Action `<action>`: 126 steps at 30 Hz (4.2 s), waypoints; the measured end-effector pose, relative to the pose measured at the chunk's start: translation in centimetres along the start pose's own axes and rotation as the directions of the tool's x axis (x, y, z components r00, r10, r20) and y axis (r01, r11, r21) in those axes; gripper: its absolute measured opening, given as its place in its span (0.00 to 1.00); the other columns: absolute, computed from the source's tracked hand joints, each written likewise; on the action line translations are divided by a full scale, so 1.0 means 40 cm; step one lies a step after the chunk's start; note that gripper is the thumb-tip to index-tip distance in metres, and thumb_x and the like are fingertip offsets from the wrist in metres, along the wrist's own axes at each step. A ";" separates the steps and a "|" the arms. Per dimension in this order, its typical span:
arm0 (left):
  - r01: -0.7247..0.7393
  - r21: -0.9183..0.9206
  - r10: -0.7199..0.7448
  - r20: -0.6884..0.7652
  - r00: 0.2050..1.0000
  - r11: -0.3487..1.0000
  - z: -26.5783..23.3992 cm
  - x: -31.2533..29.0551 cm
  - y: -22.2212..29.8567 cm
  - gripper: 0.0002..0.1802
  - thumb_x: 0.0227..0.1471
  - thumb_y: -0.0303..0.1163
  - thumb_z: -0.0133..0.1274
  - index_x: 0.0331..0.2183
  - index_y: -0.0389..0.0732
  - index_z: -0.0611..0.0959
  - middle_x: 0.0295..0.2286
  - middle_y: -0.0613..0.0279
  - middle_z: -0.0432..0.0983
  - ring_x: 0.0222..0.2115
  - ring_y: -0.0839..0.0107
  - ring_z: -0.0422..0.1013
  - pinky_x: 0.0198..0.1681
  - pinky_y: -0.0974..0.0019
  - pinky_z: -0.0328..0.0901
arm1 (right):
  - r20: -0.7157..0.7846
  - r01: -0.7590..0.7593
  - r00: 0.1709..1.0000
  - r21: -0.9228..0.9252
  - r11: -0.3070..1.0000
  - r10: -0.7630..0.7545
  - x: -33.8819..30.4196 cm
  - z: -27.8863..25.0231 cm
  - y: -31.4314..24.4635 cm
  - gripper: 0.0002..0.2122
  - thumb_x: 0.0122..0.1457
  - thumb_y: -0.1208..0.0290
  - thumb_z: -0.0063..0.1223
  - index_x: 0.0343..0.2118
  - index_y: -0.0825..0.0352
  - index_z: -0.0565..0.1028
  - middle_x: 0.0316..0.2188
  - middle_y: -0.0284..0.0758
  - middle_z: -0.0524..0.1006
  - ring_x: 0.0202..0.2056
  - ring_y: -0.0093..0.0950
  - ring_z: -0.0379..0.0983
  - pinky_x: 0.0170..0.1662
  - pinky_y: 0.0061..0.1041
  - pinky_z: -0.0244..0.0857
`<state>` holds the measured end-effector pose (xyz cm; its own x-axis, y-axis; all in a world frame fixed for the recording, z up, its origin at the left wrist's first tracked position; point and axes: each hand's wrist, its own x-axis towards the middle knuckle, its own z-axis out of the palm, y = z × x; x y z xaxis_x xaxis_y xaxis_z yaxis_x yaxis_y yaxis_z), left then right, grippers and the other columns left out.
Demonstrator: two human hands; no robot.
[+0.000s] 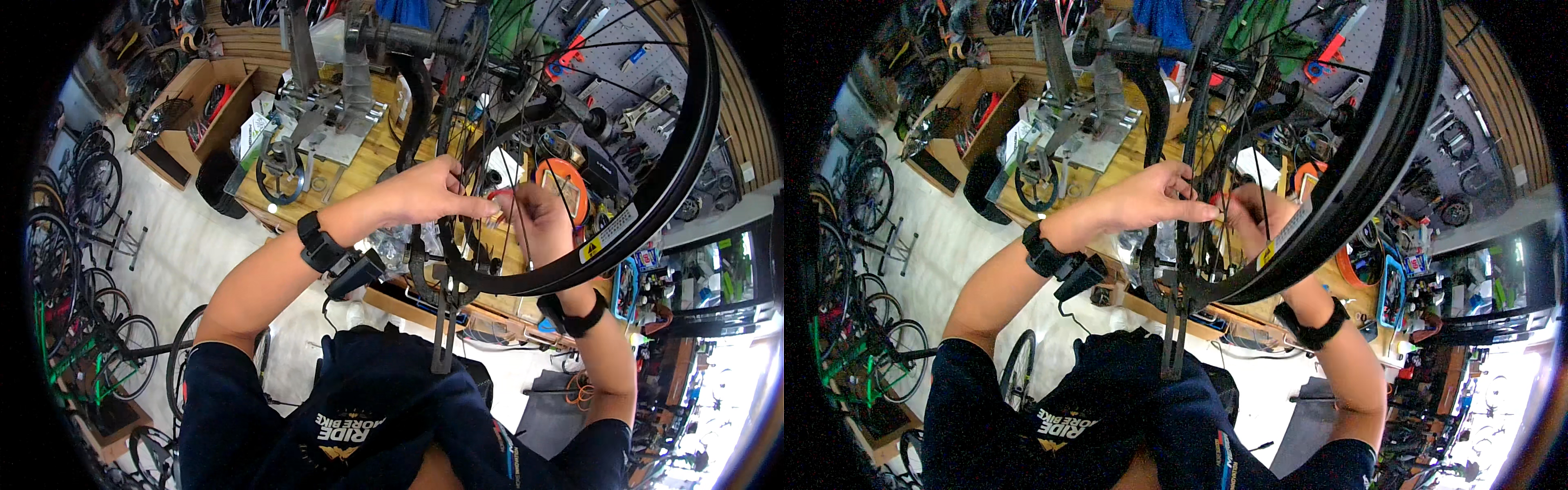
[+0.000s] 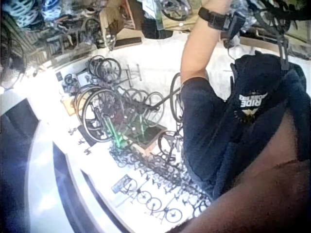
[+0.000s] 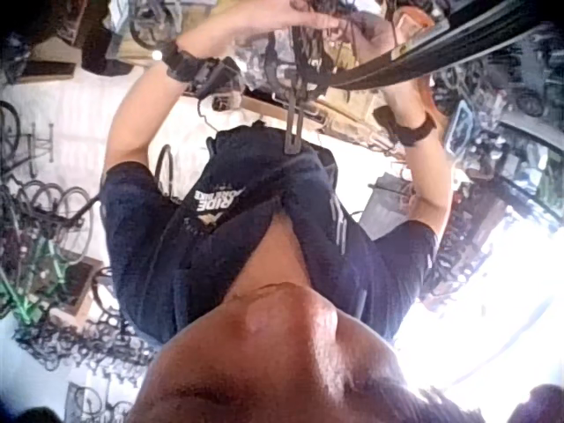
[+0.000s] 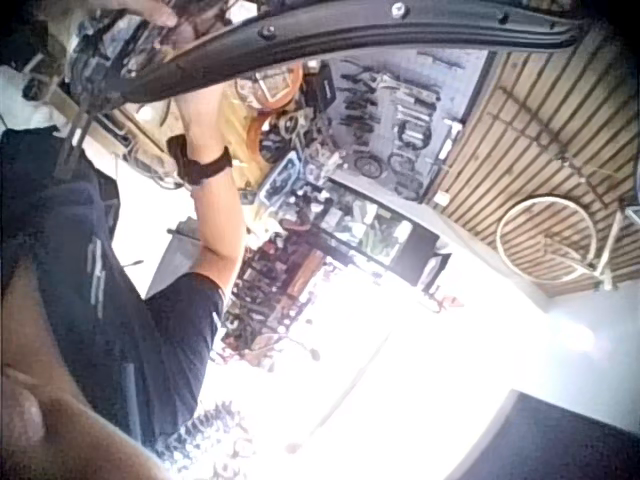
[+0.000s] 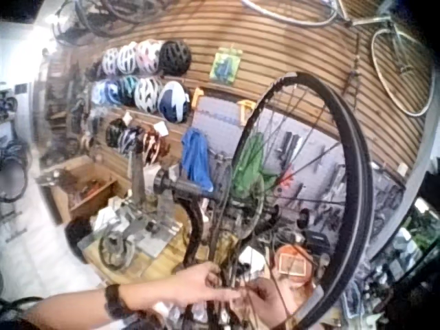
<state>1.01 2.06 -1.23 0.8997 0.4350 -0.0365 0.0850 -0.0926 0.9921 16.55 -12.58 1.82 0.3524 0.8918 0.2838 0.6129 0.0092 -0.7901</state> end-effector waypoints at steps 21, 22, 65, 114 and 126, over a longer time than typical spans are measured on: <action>-0.025 -0.014 0.025 0.014 1.000 1.000 -0.008 0.025 -0.065 0.60 0.36 0.55 0.70 0.55 0.19 0.61 0.44 0.42 0.71 0.45 0.62 0.70 0.48 0.67 0.64 | 0.398 -0.313 0.882 0.098 0.945 0.252 -0.051 0.033 0.000 0.06 0.63 0.78 0.48 0.38 0.73 0.76 0.25 0.30 0.77 0.25 0.17 0.71 0.30 0.18 0.67; -0.017 -0.015 0.018 0.027 0.999 1.000 -0.010 0.024 -0.058 0.60 0.37 0.55 0.70 0.55 0.19 0.60 0.45 0.42 0.70 0.45 0.62 0.70 0.48 0.67 0.65 | 0.411 -0.333 0.872 0.095 0.938 0.268 -0.048 0.031 -0.004 0.06 0.63 0.77 0.49 0.38 0.73 0.76 0.25 0.30 0.77 0.25 0.17 0.71 0.30 0.18 0.67; -0.158 0.513 0.125 0.098 0.987 0.844 0.046 0.001 -0.064 0.23 0.49 0.46 0.57 0.19 0.32 0.82 0.14 0.46 0.71 0.17 0.55 0.70 0.25 0.57 0.64 | 0.585 0.048 0.805 0.102 0.994 -0.099 -0.032 0.005 0.134 0.16 0.57 0.72 0.61 0.47 0.71 0.73 0.31 0.31 0.79 0.34 0.18 0.73 0.38 0.20 0.67; -0.108 0.328 0.123 -0.026 0.992 0.939 0.089 -0.006 -0.073 0.20 0.45 0.41 0.61 0.18 0.33 0.78 0.12 0.58 0.71 0.15 0.69 0.69 0.20 0.64 0.61 | 0.411 -0.300 0.879 0.085 0.950 0.241 -0.211 -0.155 0.136 0.13 0.59 0.76 0.52 0.46 0.74 0.72 0.26 0.29 0.74 0.29 0.17 0.70 0.34 0.19 0.65; -0.091 0.026 0.087 0.119 0.989 0.996 0.111 -0.052 -0.018 0.17 0.50 0.35 0.59 0.39 0.34 0.79 0.28 0.57 0.77 0.29 0.71 0.73 0.33 0.67 0.67 | 0.412 -0.235 0.892 0.064 0.970 0.189 -0.187 -0.139 0.127 0.13 0.58 0.74 0.53 0.44 0.74 0.73 0.26 0.33 0.76 0.28 0.20 0.71 0.35 0.22 0.66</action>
<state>0.96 -2.74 -2.41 0.9482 0.3155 0.0362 0.0137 -0.1546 0.9879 20.97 -21.73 -1.28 0.1385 0.9831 -0.1196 0.4663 -0.1713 -0.8679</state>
